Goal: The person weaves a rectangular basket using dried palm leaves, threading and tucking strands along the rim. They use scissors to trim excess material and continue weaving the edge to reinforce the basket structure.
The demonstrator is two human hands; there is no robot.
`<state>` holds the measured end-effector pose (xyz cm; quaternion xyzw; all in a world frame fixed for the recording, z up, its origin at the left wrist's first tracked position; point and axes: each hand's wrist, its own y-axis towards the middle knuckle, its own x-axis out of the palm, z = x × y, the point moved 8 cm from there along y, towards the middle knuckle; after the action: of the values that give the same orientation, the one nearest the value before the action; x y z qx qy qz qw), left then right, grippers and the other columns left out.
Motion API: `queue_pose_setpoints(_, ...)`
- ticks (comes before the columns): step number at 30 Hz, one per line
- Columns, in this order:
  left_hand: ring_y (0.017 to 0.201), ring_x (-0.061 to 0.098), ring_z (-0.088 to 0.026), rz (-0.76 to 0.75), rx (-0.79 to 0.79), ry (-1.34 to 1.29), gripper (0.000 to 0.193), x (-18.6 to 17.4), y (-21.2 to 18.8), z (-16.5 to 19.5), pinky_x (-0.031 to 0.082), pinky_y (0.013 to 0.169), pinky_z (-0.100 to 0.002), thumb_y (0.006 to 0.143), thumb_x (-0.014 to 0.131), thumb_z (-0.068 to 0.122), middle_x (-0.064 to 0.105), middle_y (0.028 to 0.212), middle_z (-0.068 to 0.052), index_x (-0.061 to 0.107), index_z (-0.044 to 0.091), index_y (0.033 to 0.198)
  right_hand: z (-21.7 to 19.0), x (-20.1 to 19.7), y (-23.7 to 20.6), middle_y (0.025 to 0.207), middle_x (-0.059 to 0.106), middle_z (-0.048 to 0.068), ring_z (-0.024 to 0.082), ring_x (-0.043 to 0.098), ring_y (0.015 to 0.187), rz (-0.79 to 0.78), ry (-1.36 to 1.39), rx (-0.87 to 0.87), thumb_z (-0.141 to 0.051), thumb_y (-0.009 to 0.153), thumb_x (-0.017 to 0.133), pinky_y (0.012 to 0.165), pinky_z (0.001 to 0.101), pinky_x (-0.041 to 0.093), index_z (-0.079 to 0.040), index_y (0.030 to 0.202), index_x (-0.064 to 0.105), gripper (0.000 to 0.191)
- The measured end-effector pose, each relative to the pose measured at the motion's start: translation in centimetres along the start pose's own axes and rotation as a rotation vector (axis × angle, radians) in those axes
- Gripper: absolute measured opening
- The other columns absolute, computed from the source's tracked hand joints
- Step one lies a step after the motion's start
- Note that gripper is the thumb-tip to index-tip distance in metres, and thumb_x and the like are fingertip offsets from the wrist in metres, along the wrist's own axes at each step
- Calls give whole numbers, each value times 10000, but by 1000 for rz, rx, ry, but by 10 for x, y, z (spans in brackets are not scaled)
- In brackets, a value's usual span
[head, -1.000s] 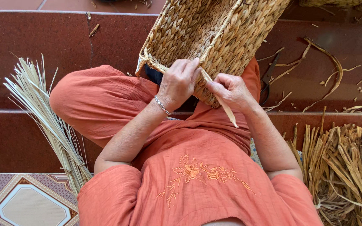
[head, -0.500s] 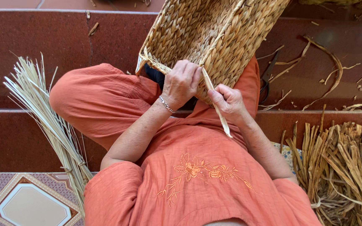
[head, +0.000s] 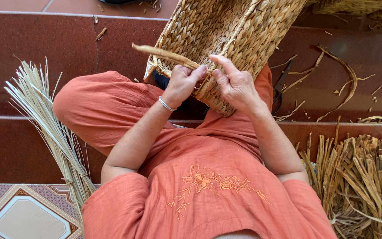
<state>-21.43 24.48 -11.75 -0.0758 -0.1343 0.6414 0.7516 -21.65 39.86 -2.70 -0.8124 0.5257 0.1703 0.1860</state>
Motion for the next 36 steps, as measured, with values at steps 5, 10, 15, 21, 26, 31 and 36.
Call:
queue_pose_setpoints(5,591,669,-118,-90,-279,-343,300,-13,14,-20,570,527,-260,1085,603,224,734,758,-78,699,-9,923,-16,-1,6,663,573,17,74,556,554,50,-208,-90,-192,1112,635,522,286,453,-218,1404,614,294)
queue_pose_setpoints(10,654,747,-107,131,-65,-388,373,-53,33,12,664,568,-270,906,707,18,760,809,-58,535,20,1237,-13,2,2,582,509,-35,36,486,510,5,-41,36,-105,1070,621,499,256,428,-184,1491,567,432)
queue_pose_setpoints(15,641,724,-124,270,104,92,814,-75,39,23,641,546,-253,873,783,18,741,798,-95,233,35,1473,-12,5,1,552,434,-55,21,384,506,56,-12,61,-56,1010,659,507,237,370,-145,1504,583,508)
queue_pose_setpoints(21,960,723,-135,72,524,625,321,-75,27,36,634,804,-272,951,784,39,740,1089,-102,690,50,1258,15,13,1,582,519,-117,-24,451,499,22,366,230,-32,998,652,471,193,351,-132,1448,606,463)
queue_pose_setpoints(26,800,710,-150,156,369,756,119,-75,30,29,596,649,-283,968,702,98,746,930,-67,720,67,1081,28,15,3,623,577,-98,-16,500,508,-21,519,262,-9,981,674,454,186,351,-106,1410,618,443)
queue_pose_setpoints(31,733,759,-160,-38,-145,-182,122,-56,29,-3,658,645,-282,1037,609,118,766,874,-91,705,53,1073,31,15,1,648,575,-98,-20,487,520,0,531,268,-9,997,677,474,173,361,-109,1431,620,449)
queue_pose_setpoints(36,853,778,-181,-292,-218,-515,244,-17,19,-1,688,793,-347,933,734,32,774,1000,-110,700,-3,1172,32,16,0,668,589,-93,-17,495,526,2,550,263,-5,1003,675,472,173,364,-108,1436,613,449)
